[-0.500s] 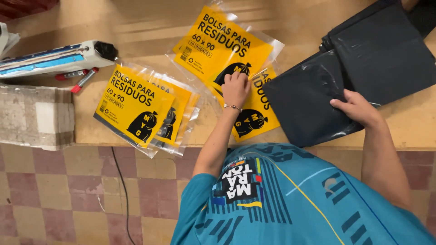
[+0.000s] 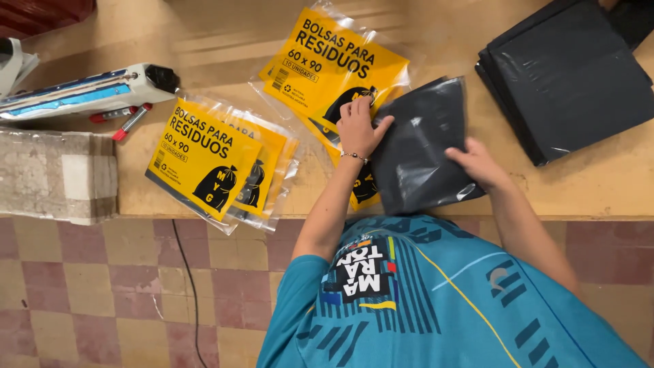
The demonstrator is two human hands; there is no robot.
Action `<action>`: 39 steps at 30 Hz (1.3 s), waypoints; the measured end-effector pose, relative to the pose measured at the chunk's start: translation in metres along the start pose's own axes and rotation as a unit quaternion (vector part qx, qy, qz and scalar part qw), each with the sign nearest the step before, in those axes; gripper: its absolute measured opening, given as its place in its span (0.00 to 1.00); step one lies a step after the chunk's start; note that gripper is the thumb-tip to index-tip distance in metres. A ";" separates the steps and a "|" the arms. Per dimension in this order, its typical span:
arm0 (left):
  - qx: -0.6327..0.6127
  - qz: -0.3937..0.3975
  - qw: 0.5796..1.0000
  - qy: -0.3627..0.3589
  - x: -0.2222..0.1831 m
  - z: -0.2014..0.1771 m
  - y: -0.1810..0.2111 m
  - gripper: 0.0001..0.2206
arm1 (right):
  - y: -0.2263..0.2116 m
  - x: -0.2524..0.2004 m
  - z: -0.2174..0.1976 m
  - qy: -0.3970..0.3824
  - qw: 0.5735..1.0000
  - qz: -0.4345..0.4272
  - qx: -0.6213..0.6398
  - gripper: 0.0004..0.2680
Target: Packaging black plastic bags into yellow printed sleeves at a manual packaging station.
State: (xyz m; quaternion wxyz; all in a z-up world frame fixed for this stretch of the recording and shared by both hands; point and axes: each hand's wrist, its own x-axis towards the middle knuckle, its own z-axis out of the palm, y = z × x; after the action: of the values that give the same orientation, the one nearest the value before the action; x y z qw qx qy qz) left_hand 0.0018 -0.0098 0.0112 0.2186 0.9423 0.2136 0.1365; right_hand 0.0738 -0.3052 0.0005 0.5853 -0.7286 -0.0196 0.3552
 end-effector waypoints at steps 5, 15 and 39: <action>0.077 0.051 0.994 0.050 0.009 0.016 -0.014 0.14 | -0.021 0.022 0.043 -0.150 0.985 -0.063 -0.054 0.10; 0.190 0.159 0.955 0.164 -0.032 -0.042 -0.031 0.06 | -0.027 0.140 0.055 0.043 0.995 -0.073 -0.053 0.14; 0.032 0.236 0.964 0.118 -0.121 -0.184 0.039 0.18 | -0.158 -0.110 0.070 -0.334 0.926 -0.078 0.158 0.06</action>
State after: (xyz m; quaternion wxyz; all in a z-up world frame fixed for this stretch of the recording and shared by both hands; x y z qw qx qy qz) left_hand -0.1548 -0.0320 0.1696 0.1228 0.9499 0.0139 0.2872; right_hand 0.0150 -0.2455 0.1875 0.6782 -0.4623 -0.2146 0.5293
